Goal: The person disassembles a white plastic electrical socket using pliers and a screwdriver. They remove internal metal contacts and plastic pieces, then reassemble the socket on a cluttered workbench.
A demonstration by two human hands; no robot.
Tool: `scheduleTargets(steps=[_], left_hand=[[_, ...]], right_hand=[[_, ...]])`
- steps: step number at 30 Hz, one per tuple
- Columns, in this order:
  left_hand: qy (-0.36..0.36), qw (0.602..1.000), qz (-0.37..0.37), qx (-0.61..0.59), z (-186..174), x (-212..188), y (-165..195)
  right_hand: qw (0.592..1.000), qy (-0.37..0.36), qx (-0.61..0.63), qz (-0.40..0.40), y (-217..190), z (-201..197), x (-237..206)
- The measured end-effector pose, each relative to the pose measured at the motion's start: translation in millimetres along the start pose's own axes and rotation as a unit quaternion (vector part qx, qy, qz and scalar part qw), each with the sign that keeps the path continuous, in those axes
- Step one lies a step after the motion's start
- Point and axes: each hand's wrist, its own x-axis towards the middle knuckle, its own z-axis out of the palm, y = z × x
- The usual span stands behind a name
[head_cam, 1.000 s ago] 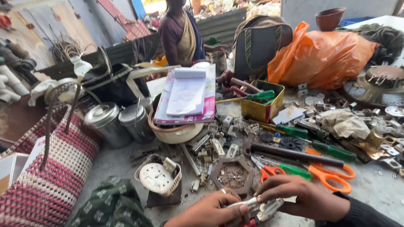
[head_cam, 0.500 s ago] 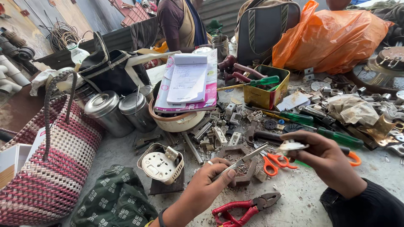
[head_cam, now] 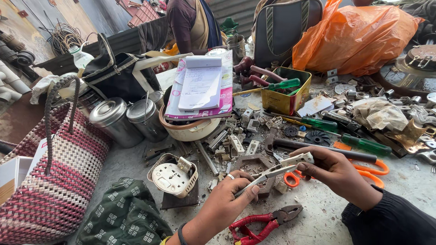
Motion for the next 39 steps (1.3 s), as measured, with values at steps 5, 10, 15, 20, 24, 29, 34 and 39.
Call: scheduleTargets(steps=[5, 10, 15, 20, 24, 29, 34, 39], left_hand=[[-0.006, 1.000, -0.015, -0.005, 1, 2, -1], [-0.008, 1.000, -0.024, 0.007, 4, 4, -4], [0.008, 1.000, -0.013, -0.026, 5, 5, -11], [0.008, 0.999, -0.034, -0.031, 5, 5, -14], [0.004, 0.999, -0.019, -0.030, 5, 6, -15], [0.015, 1.000, 0.005, -0.010, 9, 6, -18], [0.077, 0.994, 0.057, 0.045, 16, 7, -24], [0.089, 0.994, 0.040, 0.047, 19, 11, -30]], right_hand=[[0.999, -0.028, -0.022, -0.014, -5, 2, 0], [0.996, -0.042, -0.049, -0.059, -4, 10, 0], [0.999, 0.001, 0.053, 0.001, -5, 8, 0], [0.999, 0.005, 0.038, -0.020, -7, 4, -2], [0.999, 0.006, 0.049, -0.016, -6, 5, -2], [0.999, -0.006, 0.020, -0.037, -5, 4, -3], [0.998, -0.009, 0.015, -0.055, -3, 4, -4], [0.999, -0.001, 0.012, -0.048, -3, 6, -4]])
